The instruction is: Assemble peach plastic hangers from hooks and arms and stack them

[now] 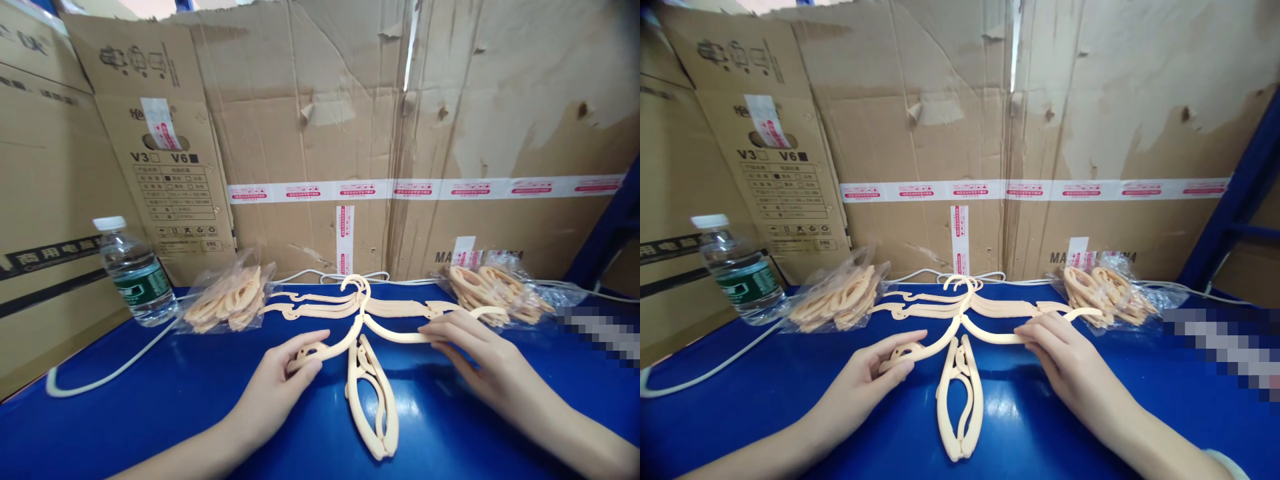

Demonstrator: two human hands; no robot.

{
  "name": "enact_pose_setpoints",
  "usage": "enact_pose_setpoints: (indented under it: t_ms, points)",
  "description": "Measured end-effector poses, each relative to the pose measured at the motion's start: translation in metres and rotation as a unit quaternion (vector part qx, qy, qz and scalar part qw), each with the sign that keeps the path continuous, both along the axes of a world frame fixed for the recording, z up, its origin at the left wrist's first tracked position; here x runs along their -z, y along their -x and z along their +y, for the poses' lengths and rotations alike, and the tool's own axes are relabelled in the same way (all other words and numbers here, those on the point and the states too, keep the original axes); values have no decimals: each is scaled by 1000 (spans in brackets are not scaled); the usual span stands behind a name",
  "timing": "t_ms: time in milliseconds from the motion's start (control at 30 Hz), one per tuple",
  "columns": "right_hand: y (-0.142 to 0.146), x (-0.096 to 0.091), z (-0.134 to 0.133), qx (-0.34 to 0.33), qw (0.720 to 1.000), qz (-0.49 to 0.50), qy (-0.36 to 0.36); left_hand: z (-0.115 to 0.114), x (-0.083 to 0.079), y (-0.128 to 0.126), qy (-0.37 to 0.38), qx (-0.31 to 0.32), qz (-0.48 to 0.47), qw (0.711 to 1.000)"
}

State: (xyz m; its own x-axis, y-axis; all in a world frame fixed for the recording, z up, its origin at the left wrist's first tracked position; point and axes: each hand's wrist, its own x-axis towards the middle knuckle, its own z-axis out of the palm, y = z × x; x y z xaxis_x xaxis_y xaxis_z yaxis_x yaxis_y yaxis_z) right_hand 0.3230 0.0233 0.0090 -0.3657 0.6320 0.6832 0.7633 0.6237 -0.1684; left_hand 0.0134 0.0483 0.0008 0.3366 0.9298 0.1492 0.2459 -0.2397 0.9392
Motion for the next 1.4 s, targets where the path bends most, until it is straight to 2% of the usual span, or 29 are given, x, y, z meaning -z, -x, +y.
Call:
enact_pose_setpoints:
  t_ms: [233,533,700,767,900,1067,1233,1400]
  points:
    - [-11,6,4,1,998,-59,-27,3,-3,-3,25,-39,-65,997]
    - [-15,11,-3,151,971,-167,-77,3,-3,-2,37,-44,-83,995]
    - [-19,14,-2,174,968,-172,-64,2,-4,-4,51,-58,-98,992]
    - [-17,13,0,163,975,-143,-42,3,-4,-4,56,-67,-109,990]
    - [-9,9,1,83,996,-41,-4,4,-2,-2,82,-69,-147,983]
    - [-4,8,2,33,994,83,60,5,-1,-1,95,-61,-169,979]
    - [-5,9,3,-7,961,197,194,3,-2,-1,84,-62,-171,980]
    - [-2,0,2,-38,889,318,328,3,-5,-2,117,-73,-203,969]
